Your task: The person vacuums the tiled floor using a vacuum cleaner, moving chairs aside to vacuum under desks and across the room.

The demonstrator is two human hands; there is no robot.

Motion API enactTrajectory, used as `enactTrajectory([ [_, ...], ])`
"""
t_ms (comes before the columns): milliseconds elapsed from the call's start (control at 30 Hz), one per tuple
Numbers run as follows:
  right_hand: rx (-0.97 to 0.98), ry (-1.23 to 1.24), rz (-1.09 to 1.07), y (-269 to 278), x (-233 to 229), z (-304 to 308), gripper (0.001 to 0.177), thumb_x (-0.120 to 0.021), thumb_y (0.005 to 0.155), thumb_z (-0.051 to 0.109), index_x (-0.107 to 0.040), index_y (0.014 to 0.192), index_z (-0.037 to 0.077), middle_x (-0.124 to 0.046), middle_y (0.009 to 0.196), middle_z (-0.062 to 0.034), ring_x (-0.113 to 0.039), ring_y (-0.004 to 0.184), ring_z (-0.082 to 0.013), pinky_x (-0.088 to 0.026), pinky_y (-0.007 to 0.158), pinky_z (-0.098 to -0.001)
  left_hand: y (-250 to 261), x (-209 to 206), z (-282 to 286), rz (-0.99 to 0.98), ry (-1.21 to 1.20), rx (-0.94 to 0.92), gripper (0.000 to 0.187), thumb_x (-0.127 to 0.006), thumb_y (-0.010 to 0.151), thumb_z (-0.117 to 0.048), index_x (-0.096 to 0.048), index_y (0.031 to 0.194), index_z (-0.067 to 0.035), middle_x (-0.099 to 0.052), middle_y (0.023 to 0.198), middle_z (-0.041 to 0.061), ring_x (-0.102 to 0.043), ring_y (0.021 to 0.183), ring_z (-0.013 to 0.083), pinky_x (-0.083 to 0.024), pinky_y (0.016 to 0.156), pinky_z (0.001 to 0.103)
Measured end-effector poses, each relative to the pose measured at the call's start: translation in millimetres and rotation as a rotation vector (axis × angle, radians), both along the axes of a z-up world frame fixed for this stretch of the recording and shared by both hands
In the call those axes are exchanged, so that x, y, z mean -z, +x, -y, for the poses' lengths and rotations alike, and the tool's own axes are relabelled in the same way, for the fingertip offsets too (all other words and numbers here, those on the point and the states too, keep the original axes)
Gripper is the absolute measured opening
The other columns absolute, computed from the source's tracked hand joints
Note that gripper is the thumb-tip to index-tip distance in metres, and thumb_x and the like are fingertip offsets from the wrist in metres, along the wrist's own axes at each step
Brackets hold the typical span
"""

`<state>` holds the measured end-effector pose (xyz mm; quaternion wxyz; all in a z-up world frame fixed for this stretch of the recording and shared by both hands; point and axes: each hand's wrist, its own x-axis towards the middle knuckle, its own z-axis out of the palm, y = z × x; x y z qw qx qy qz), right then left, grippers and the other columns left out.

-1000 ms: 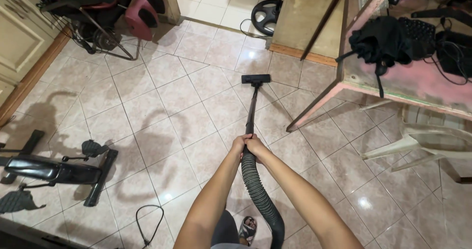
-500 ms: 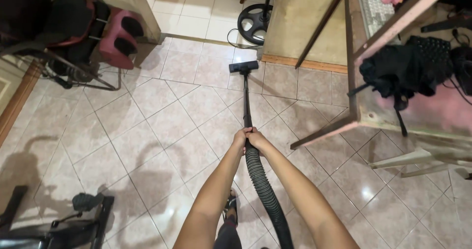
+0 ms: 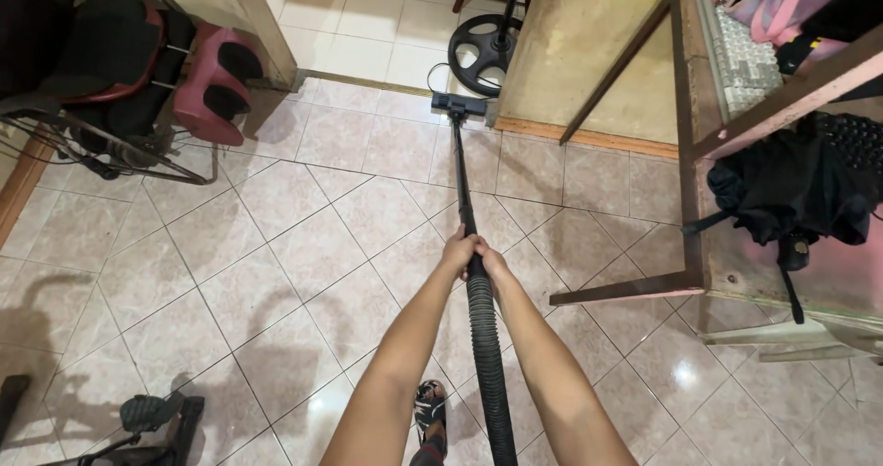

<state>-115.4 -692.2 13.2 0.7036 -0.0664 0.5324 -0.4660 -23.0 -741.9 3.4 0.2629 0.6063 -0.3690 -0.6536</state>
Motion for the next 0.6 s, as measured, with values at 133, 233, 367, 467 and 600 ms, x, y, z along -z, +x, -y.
enactTrajectory([
  [133, -0.029, 0.043, -0.031, 9, -1, -12, 0.043, -0.041, 0.103, 0.024, -0.040, 0.146, 0.026, -0.061, 0.088, -0.0125, -0.062, 0.055, -0.0249, -0.055, 0.044, -0.0402, 9, -6, -16, 0.090, -0.007, -0.044, 0.074, -0.065, 0.084, -0.028, -0.047, 0.154, -0.017, -0.075, 0.112, 0.015, -0.071, 0.095, 0.0226, -0.054, 0.088, 0.034],
  [233, -0.106, -0.008, -0.070, 18, -14, -35, 0.044, -0.039, 0.102, 0.022, -0.043, 0.146, 0.024, -0.061, 0.089, -0.0147, -0.058, 0.052, -0.0255, -0.053, 0.040, -0.0376, 17, -12, -41, 0.117, -0.008, -0.077, 0.070, -0.065, 0.084, -0.028, -0.052, 0.152, -0.018, -0.072, 0.114, 0.013, -0.071, 0.098, 0.0228, -0.053, 0.089, 0.033],
  [367, -0.156, 0.021, -0.073, 26, -31, -79, 0.039, -0.038, 0.103, 0.023, -0.042, 0.142, 0.024, -0.061, 0.092, -0.0160, -0.061, 0.055, -0.0265, -0.054, 0.042, -0.0374, 29, -29, -91, 0.094, -0.018, -0.111, 0.071, -0.065, 0.082, -0.026, -0.052, 0.151, -0.014, -0.074, 0.108, 0.016, -0.070, 0.094, 0.0241, -0.053, 0.087, 0.033],
  [467, -0.214, 0.007, -0.086, 32, -40, -124, 0.036, -0.036, 0.103, 0.023, -0.043, 0.138, 0.020, -0.061, 0.093, -0.0164, -0.062, 0.055, -0.0260, -0.055, 0.042, -0.0373, 36, -36, -141, 0.010, 0.008, -0.162, 0.071, -0.062, 0.082, -0.022, -0.050, 0.151, -0.011, -0.074, 0.103, 0.019, -0.069, 0.089, 0.0263, -0.054, 0.083, 0.036],
  [600, -0.303, -0.038, -0.111, 45, -50, -190, 0.035, -0.039, 0.102, 0.022, -0.041, 0.137, 0.017, -0.059, 0.091, -0.0176, -0.059, 0.051, -0.0261, -0.052, 0.040, -0.0377, 51, -25, -210, -0.050, -0.026, -0.213, 0.070, -0.061, 0.083, -0.022, -0.050, 0.151, -0.007, -0.074, 0.104, 0.020, -0.068, 0.089, 0.0260, -0.053, 0.081, 0.035],
])
